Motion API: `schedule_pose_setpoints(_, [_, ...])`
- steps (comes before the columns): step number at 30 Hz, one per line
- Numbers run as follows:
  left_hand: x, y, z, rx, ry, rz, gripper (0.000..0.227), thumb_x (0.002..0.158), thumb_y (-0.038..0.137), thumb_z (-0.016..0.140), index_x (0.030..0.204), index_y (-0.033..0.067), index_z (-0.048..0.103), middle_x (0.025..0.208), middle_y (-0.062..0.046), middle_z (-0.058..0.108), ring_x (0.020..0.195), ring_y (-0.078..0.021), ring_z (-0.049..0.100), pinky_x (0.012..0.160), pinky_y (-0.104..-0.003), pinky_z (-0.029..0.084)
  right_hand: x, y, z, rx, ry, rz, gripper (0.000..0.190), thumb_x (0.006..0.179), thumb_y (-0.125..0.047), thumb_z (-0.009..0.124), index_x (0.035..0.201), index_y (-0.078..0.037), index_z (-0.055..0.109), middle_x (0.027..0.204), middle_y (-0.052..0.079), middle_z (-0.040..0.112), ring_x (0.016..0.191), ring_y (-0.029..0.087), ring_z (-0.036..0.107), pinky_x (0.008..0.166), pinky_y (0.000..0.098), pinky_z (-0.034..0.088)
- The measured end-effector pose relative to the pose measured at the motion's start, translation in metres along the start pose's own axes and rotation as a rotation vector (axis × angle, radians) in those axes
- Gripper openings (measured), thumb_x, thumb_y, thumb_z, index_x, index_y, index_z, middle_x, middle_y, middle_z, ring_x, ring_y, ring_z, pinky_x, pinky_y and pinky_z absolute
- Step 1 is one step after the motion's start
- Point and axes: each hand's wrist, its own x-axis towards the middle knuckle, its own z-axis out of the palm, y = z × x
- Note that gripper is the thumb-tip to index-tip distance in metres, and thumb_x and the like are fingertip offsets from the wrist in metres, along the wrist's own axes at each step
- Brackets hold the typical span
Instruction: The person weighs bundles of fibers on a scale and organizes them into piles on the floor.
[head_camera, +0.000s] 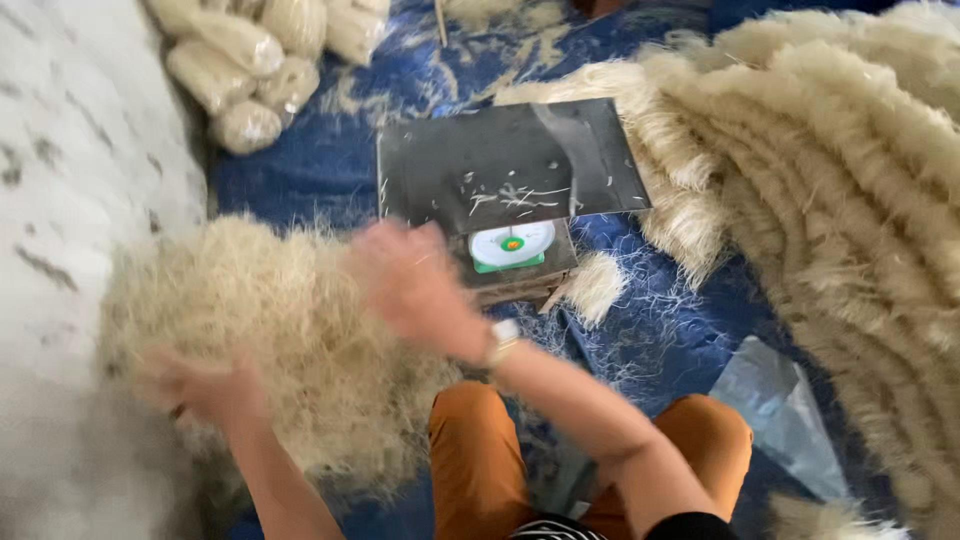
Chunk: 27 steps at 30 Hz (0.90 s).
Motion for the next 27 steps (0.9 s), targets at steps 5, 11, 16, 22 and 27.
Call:
schedule_pose_setpoints(5, [-0.044, 0.004, 0.077, -1.099, -0.289, 0.131, 0.063, 0.092, 0.058, 0.07, 0.147, 0.0416, 0.045, 0.157, 0.009, 0.039, 0.141, -0.019, 0.047, 0.111, -0.051, 0.041, -0.024, 0.164, 0.019, -0.667, 0.526, 0.569, 0.078, 0.101, -0.068, 0.029, 0.149, -0.008, 0.047, 0.155, 0.022, 0.04, 0.148, 0.035, 0.027, 0.119, 0.0563, 0.015])
schedule_pose_setpoints(11, [-0.096, 0.092, 0.148, -1.325, -0.952, -0.203, 0.091, 0.087, 0.075, 0.048, 0.154, 0.0126, 0.036, 0.165, -0.016, 0.0, 0.152, -0.0398, -0.004, 0.12, -0.058, -0.009, -0.009, 0.168, 0.09, -0.783, 0.656, 0.278, 0.078, 0.076, -0.053, 0.072, 0.134, -0.004, 0.056, 0.134, 0.026, 0.056, 0.127, 0.045, 0.052, 0.111, 0.0634, 0.035])
schedule_pose_setpoints(16, [-0.055, 0.042, 0.071, -1.077, -0.111, 0.446, 0.07, 0.108, 0.05, 0.025, 0.161, 0.0065, 0.015, 0.166, -0.024, 0.002, 0.157, -0.0382, 0.006, 0.131, -0.053, 0.003, -0.061, 0.078, 0.12, 0.024, 0.213, -0.192, 0.051, 0.094, -0.039, 0.061, 0.139, -0.015, 0.055, 0.153, 0.014, 0.043, 0.139, 0.039, 0.049, 0.123, 0.0577, 0.034])
schedule_pose_setpoints(22, [-0.13, 0.012, 0.079, -0.911, -0.053, 0.973, 0.022, 0.122, 0.031, 0.05, 0.138, 0.0172, 0.046, 0.145, -0.012, 0.035, 0.141, -0.0418, 0.027, 0.121, -0.056, 0.015, -0.179, 0.163, 0.083, 0.479, -0.046, -0.029, 0.043, 0.095, -0.043, 0.06, 0.132, -0.021, 0.062, 0.139, 0.012, 0.061, 0.124, 0.034, 0.062, 0.105, 0.0511, 0.046])
schedule_pose_setpoints(27, [-0.239, -0.015, 0.22, -0.3, -0.349, 0.956, 0.028, 0.104, 0.018, 0.053, 0.091, 0.0165, 0.077, 0.093, -0.006, 0.078, 0.099, -0.0165, 0.071, 0.106, -0.026, 0.036, -0.33, 0.316, 0.077, 0.234, -0.033, 0.727, 0.043, 0.08, -0.022, 0.081, 0.122, -0.018, 0.073, 0.099, 0.016, 0.077, 0.096, 0.042, 0.071, 0.081, 0.0536, 0.056])
